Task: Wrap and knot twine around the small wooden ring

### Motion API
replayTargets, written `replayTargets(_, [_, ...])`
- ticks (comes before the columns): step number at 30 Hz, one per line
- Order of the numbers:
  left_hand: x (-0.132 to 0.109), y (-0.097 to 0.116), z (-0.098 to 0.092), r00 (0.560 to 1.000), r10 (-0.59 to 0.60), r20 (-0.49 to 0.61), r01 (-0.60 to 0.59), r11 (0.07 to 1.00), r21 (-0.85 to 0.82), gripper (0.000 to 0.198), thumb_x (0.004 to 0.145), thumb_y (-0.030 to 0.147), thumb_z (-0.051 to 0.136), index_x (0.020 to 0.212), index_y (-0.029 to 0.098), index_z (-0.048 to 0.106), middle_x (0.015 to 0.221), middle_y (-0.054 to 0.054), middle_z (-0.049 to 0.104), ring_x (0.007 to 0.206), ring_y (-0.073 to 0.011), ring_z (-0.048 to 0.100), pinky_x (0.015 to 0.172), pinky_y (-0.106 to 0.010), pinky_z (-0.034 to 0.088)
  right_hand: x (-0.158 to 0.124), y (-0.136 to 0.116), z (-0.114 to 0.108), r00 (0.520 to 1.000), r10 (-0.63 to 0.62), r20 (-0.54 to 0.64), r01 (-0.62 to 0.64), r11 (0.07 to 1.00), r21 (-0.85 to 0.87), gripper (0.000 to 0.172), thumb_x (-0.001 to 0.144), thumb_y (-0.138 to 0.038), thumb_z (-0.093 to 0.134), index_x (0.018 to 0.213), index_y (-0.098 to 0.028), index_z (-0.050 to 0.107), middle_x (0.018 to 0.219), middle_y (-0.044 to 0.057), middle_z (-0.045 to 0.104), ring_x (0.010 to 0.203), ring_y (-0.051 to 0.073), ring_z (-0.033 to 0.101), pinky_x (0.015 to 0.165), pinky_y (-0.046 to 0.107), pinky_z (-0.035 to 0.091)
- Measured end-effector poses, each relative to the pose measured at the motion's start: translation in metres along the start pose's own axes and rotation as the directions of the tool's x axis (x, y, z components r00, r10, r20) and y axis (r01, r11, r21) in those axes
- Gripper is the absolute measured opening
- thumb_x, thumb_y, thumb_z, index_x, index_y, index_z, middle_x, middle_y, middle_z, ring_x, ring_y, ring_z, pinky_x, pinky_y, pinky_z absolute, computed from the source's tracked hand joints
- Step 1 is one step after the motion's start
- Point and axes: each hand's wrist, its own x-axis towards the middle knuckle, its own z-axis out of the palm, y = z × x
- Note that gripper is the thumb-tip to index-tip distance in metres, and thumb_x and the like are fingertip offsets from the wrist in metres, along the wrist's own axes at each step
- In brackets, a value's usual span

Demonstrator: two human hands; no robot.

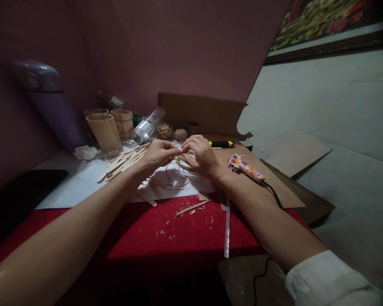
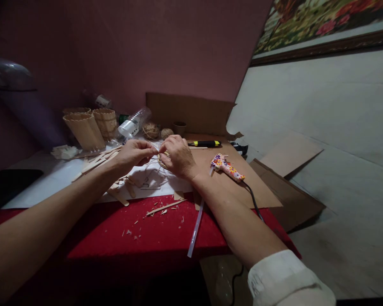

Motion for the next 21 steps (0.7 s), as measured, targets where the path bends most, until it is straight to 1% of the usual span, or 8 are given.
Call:
replayTargets(7, [-0.0005,0.0008,-0.0001,0.998,0.026,0.057,-0.025,1.0,-0.012,0.018,0.066,0.025,0.068,0.061,0.011,0.058,0.038,0.005,0.04,0.034,-0.0027,0.031,0.037,-0.019,0.017,0.0007,0.0033,-0.0007,1.0,0.013,0.024,-0.015,0.998,0.068,0.003,0.077,-0.018,0.056,0.08,-0.017,0.056,0.093,0.01,0.061,0.098,0.024,0.048,0.086,0.038,0.037])
replayTargets(13, [0.0025,-0.0033,-0.0038,0.996,0.038,0.081,-0.034,0.999,-0.04,0.016,0.065,0.024,0.069,0.064,0.01,0.06,0.039,0.005,0.041,0.034,-0.0031,0.031,0.036,-0.02,0.017,0.0031,0.0036,-0.0032,1.0,0.011,0.029,-0.016,0.979,0.203,0.004,0.077,-0.015,0.055,0.074,-0.018,0.054,0.087,0.007,0.063,0.09,0.02,0.051,0.085,0.036,0.039])
replayTargets(16, [0.0028,-0.0036,-0.0039,0.997,0.021,0.071,-0.017,0.999,-0.047,0.014,0.064,0.022,0.068,0.062,0.011,0.059,0.038,0.005,0.042,0.034,-0.0033,0.031,0.036,-0.02,0.017,0.0034,0.0045,-0.0025,0.997,0.043,0.059,-0.058,0.954,0.293,0.004,0.077,-0.016,0.055,0.073,-0.018,0.055,0.085,0.006,0.064,0.088,0.019,0.053,0.085,0.036,0.039])
replayTargets(18, [0.0029,-0.0035,-0.004,0.997,0.005,0.071,0.0,0.998,-0.068,0.014,0.063,0.021,0.068,0.061,0.011,0.058,0.038,0.004,0.043,0.033,-0.0036,0.033,0.036,-0.02,0.018,0.0029,0.006,-0.0001,0.991,0.103,0.085,-0.128,0.914,0.385,0.005,0.078,-0.018,0.056,0.073,-0.017,0.056,0.084,0.005,0.063,0.084,0.017,0.054,0.083,0.035,0.04])
replayTargets(19, [0.003,-0.0034,-0.0041,0.997,-0.002,0.071,0.008,0.997,-0.078,0.014,0.063,0.021,0.068,0.062,0.011,0.058,0.038,0.004,0.044,0.033,-0.0037,0.033,0.036,-0.019,0.019,0.0026,0.0069,0.0017,0.984,0.142,0.109,-0.176,0.878,0.446,0.005,0.078,-0.021,0.057,0.074,-0.017,0.057,0.083,0.005,0.063,0.082,0.016,0.054,0.08,0.034,0.041])
replayTargets(21, [0.0031,-0.0031,-0.0045,0.997,-0.009,0.072,0.015,0.996,-0.089,0.014,0.062,0.021,0.068,0.063,0.011,0.059,0.039,0.003,0.045,0.034,-0.004,0.035,0.036,-0.019,0.019,0.0017,0.0086,0.0055,0.958,0.221,0.181,-0.285,0.761,0.582,0.01,0.078,-0.027,0.058,0.076,-0.017,0.057,0.081,0.004,0.061,0.076,0.014,0.054,0.072,0.031,0.043])
